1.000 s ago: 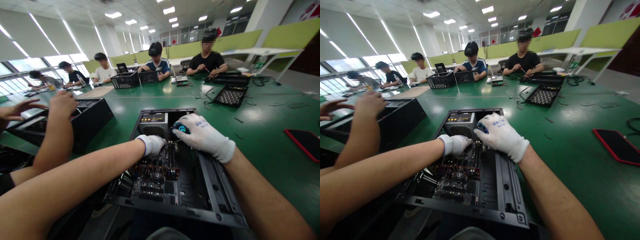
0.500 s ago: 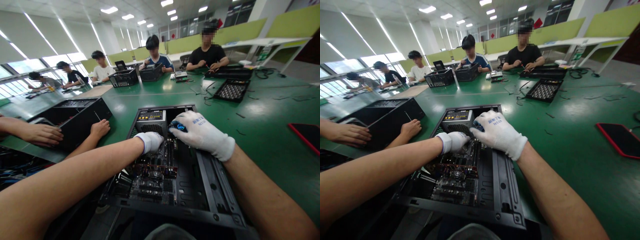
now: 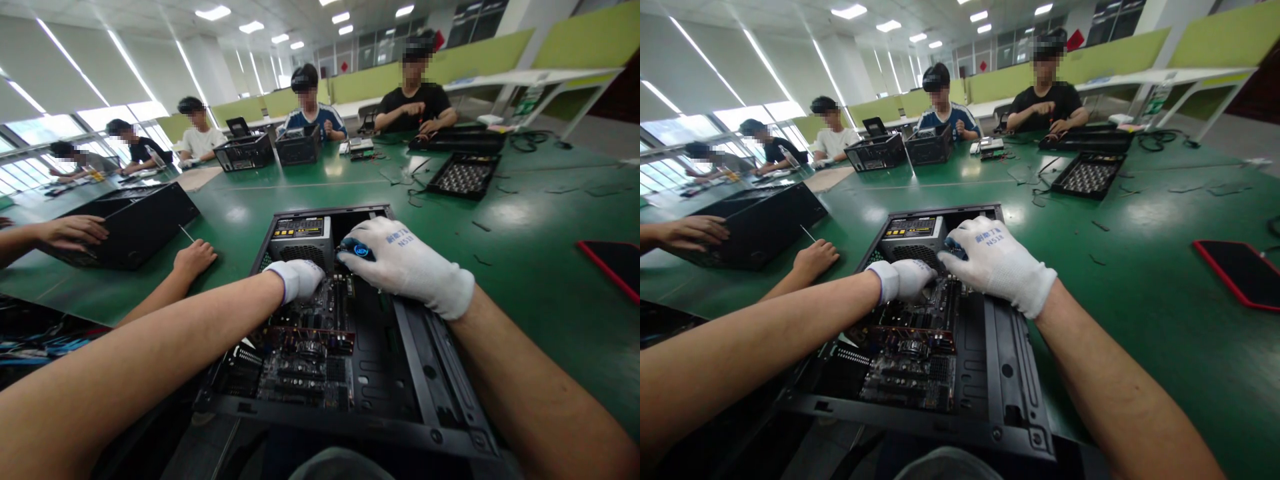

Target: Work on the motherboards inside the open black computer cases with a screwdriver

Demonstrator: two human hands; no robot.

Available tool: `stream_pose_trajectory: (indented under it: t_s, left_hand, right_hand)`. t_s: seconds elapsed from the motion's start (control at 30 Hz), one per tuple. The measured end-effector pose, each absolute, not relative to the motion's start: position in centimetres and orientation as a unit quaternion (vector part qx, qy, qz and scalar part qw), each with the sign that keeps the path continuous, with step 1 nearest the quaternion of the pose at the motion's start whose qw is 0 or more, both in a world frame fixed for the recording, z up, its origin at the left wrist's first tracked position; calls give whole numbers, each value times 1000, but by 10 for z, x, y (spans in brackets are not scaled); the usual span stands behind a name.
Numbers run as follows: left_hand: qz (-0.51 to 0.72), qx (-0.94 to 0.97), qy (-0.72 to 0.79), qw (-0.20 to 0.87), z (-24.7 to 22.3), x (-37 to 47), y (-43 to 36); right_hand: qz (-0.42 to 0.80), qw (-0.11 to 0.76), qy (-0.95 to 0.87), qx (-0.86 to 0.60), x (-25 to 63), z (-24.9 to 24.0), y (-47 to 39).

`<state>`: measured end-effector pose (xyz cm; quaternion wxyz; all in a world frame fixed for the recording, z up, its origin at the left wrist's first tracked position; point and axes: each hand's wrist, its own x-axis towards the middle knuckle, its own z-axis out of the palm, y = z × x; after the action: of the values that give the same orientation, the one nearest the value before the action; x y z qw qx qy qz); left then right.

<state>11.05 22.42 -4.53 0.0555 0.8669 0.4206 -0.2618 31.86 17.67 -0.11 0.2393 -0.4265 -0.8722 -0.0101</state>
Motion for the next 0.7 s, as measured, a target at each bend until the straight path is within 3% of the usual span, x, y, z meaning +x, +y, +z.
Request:
stream_pose_trajectory:
  t_s: [0.7]
  left_hand:
    - [-260,859,438,50,-46,109,223]
  right_hand:
    - [-10,233,-870,-434,318,0,176]
